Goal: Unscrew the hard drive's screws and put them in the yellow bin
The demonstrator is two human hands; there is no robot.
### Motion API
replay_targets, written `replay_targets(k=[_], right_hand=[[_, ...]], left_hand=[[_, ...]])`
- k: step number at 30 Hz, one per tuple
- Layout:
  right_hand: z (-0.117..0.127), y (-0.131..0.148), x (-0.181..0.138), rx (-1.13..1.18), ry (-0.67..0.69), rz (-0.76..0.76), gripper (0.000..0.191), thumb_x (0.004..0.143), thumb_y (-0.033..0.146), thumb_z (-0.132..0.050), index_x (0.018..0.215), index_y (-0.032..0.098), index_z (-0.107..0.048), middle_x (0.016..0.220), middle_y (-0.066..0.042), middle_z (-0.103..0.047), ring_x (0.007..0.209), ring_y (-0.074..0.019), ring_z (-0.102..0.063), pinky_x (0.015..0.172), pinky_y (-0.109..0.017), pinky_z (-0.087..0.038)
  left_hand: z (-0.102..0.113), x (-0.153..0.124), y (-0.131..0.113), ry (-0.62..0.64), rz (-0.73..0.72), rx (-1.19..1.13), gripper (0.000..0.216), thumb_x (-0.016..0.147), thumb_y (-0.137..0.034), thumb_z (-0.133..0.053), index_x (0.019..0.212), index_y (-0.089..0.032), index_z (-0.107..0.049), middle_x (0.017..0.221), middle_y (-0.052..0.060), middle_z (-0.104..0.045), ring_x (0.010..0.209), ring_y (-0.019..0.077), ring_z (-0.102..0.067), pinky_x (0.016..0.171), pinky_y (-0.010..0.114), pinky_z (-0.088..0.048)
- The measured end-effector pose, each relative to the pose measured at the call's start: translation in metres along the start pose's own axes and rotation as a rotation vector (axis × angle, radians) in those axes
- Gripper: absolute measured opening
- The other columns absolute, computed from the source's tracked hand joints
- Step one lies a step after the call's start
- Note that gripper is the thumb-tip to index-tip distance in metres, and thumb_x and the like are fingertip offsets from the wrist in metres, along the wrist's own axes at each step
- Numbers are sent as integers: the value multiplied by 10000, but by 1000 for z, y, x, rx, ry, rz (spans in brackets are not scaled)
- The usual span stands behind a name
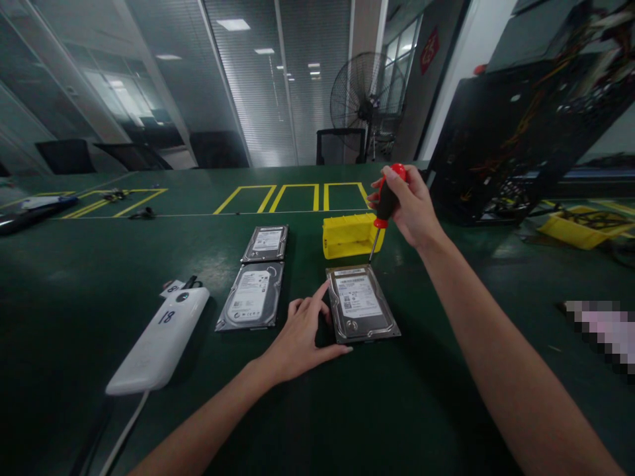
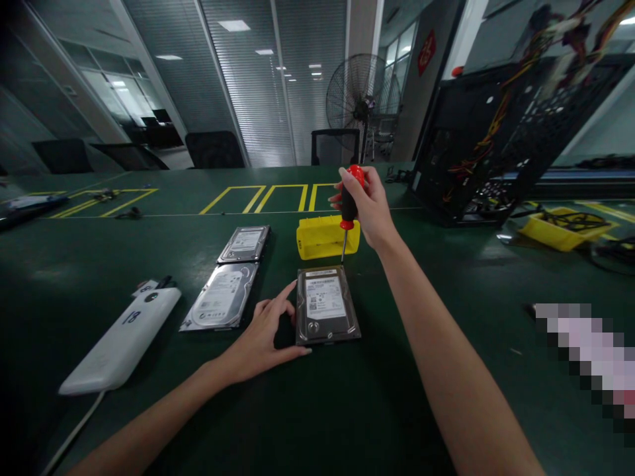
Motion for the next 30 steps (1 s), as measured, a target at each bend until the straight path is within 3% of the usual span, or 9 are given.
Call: replay_targets(k=[7, 16, 25, 30], right_hand=[[-1, -2, 1, 21, -16, 23, 380, 709, 483, -698, 851, 267, -419, 755, 34, -577, 609, -113, -611, 598, -293, -537], [2, -8, 3, -26, -46, 44, 368, 728, 493, -676, 880, 282, -416, 730, 40, -540, 585, -116, -576, 547, -276, -492], [1, -3, 1, -2, -91, 45, 397, 717, 499, -679, 859, 262, -394, 702, 47, -537, 522, -89, -545, 502, -246, -448], [0, -4, 0, 8, -104, 16, 409, 732, 527, -651, 900, 268, -382, 688, 58, -538, 526, -85, -550, 511, -233, -457]], left_hand=[[2, -1, -1, 11, 14, -29, 988, 767, -547, -648, 1473, -249, -26, 1109, 61, -544, 1126, 300, -476, 1041, 549, -248], [1, -1, 1, 12, 31, -37, 901, 755, -562, -651, 1443, -248, -162, 1166, 74, -525, 1142, 308, -449, 1011, 533, -298], [1, 0, -1, 7, 11, -24, 949, 751, -530, -673, 1461, -241, -111, 1111, 58, -545, 1142, 298, -454, 1030, 521, -264], [0, 1, -1, -8, 8, -31, 1032, 762, -518, -669, 1479, -239, 20, 1063, 42, -547, 1083, 272, -492, 1031, 515, -263]])
Point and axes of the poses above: each hand's wrist, its own x-axis towards the middle knuckle, its own z-axis out of the back of the hand, y = z × x, the point moved 3 cm from there along x, towards the middle knuckle
